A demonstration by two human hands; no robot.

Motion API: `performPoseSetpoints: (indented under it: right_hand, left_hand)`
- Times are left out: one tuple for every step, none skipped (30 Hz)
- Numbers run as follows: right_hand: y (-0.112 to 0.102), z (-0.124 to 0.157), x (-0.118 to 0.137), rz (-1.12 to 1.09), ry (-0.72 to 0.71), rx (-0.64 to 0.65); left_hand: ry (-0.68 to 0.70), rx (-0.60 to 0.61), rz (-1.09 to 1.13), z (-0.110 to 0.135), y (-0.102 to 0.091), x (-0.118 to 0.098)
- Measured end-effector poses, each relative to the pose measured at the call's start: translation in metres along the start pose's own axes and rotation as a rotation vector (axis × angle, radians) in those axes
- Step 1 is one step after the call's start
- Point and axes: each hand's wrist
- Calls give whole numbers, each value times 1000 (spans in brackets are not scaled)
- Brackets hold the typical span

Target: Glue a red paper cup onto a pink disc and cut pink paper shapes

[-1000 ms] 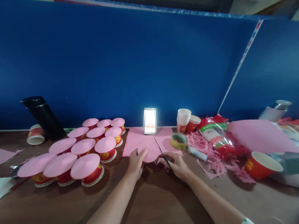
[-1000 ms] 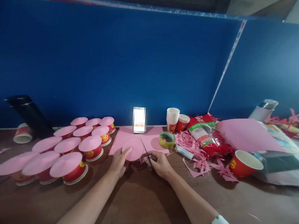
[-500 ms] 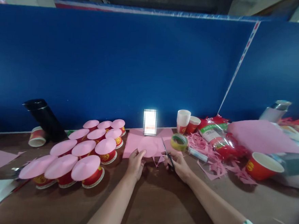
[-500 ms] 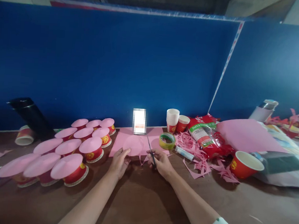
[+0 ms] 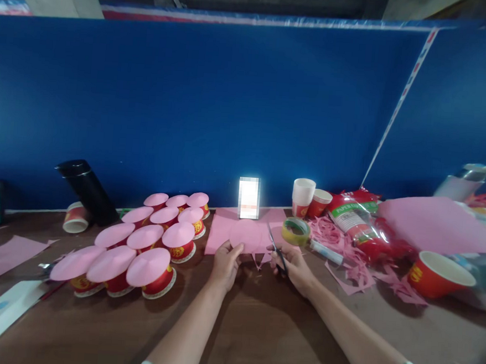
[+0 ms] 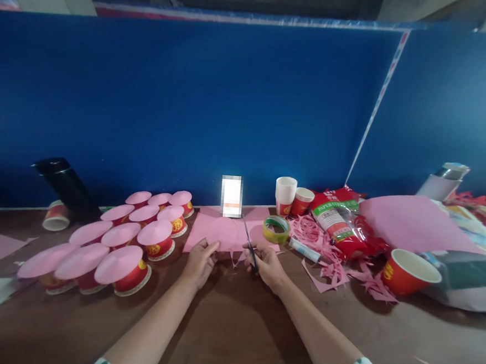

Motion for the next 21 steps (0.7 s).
performPoseSetpoints:
  right_hand:
    - [0,0,0,-2,0,-1]
    - [0,0,0,-3,-3,-3]
    - [0,0,0,-2,-5,-5]
    - [0,0,0,0,-7,-7]
    - [0,0,0,4,-9,-8]
    - [0,0,0,10,-8,-9]
    - [0,0,0,14,-8,-10]
    - [0,0,1,17,-8,-13]
    - [0,0,1,18,-6,-16]
    - [0,0,1,18,-2,-19]
    - [0,0,1,18,2,-21]
    - [0,0,1,16,7,-20]
    - [-1,0,0,13,10,-17]
    - [-1,0,0,10,12,-11]
    - [-1,0,-1,5,10,-4]
    - [-1,0,-2,-2,6,3]
    - [-1,0,-2,-9,0,9]
    - [-1,-1,-3,-15,-4,13]
    - [-1,-1,-3,-18,-8,15]
    - [-1,-1,-4,-19,-10,14]
    - [-2,-1,-4,-18,-10,14]
  left_hand:
    - [4,6,0,0,0,0]
    - [8,7,-3,0,0,0]
    - [14,4,-6,0,0,0]
    - [17,3,-10,0,0,0]
    - [19,2,-12,0,0,0]
    - [20,3,-15,0,0,0]
    - [19,3,-16,1,0,0]
    - [19,4,-15,0,0,0]
    - [19,4,-15,0,0,1]
    - [20,2,-15,0,0,1]
    - [24,-2,-16,0,0,2]
    - [26,-7,-17,0,0,2]
    - [27,-11,-18,-1,0,3]
    - [28,-16,-20,-1,0,3]
    - [29,-21,-21,-1,0,3]
    - [28,-23,-21,-1,0,3]
    - [26,-23,-19,-1,1,3]
    - [23,-22,-18,0,1,2]
    - [20,-20,-19,0,2,2]
    - [18,-18,-20,1,2,1]
    - [17,-15,-22,2,3,0]
Point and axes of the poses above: each hand's wrist, its own z-axis away from the middle knuckle, its own y-axis out of the palm, x = y × z, and after that the axes turned 3 degrees about -y, right-handed
